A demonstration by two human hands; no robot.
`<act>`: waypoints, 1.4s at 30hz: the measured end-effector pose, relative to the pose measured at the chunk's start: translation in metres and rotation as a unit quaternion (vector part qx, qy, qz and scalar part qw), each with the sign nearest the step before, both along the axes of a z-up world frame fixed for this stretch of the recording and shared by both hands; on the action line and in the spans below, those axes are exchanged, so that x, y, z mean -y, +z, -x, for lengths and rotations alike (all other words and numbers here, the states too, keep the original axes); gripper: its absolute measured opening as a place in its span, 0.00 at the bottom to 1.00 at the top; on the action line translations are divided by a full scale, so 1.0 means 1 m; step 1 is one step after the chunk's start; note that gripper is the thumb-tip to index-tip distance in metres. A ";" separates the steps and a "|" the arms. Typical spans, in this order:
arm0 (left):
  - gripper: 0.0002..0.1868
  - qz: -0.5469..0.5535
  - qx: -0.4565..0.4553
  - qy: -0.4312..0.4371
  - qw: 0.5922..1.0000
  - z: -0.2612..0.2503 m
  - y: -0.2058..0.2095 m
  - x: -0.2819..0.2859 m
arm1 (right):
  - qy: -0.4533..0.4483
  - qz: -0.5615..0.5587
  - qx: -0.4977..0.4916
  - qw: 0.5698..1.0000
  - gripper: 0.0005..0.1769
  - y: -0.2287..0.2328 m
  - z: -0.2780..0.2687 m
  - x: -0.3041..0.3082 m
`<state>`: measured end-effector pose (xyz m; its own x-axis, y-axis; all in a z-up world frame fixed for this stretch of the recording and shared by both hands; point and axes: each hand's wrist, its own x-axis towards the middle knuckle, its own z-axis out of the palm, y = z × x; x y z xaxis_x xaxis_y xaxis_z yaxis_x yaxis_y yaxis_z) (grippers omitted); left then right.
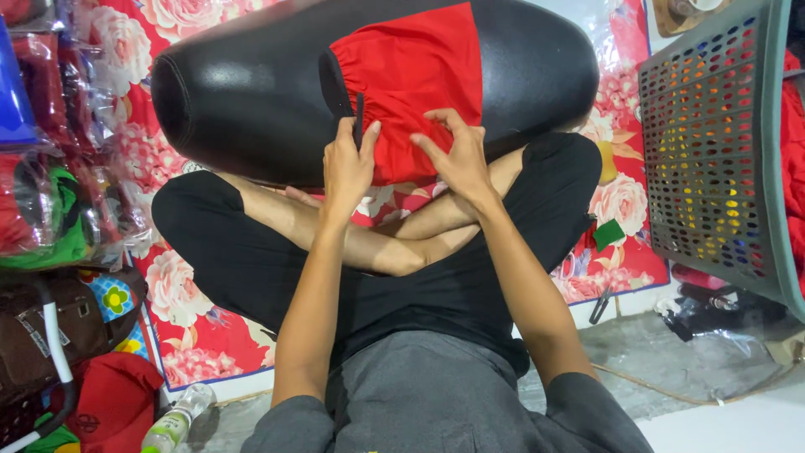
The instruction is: The person cleans and handles a motorcycle seat cushion, fits a red protective textile cover onto it, aligns the cover, folds it neatly, and places the folded cover inside a transparent plastic bag.
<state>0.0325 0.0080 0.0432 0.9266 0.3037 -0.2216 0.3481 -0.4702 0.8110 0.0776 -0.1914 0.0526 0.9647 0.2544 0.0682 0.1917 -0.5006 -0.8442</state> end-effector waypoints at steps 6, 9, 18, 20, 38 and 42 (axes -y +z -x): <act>0.25 0.031 0.049 0.061 0.996 0.001 0.003 0.006 | -0.030 -0.143 -0.058 0.987 0.09 -0.024 -0.016 -0.002; 0.26 0.036 0.069 0.109 0.991 0.001 0.002 0.010 | -0.015 -0.077 0.007 0.997 0.06 -0.009 -0.016 -0.008; 0.21 -0.082 0.156 0.164 0.971 -0.002 -0.023 0.016 | -0.004 0.063 0.146 0.987 0.06 -0.054 -0.018 -0.012; 0.17 -0.122 0.181 0.169 0.961 -0.001 -0.028 0.017 | -0.006 0.066 0.154 0.986 0.06 -0.053 -0.017 -0.014; 0.38 -0.385 0.336 -0.298 0.806 0.022 0.003 -0.069 | -0.004 -0.051 -0.071 0.996 0.07 -0.042 -0.030 -0.005; 0.38 -0.403 0.336 -0.340 0.780 0.020 -0.005 -0.073 | -0.017 -0.058 -0.105 0.993 0.07 -0.048 -0.033 0.000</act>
<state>0.0122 0.0814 0.0380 0.7591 -0.5186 0.3935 -0.5802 -0.8131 0.0479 0.1110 -0.1910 0.0047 0.9688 0.2229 -0.1087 -0.0104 -0.4016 -0.9157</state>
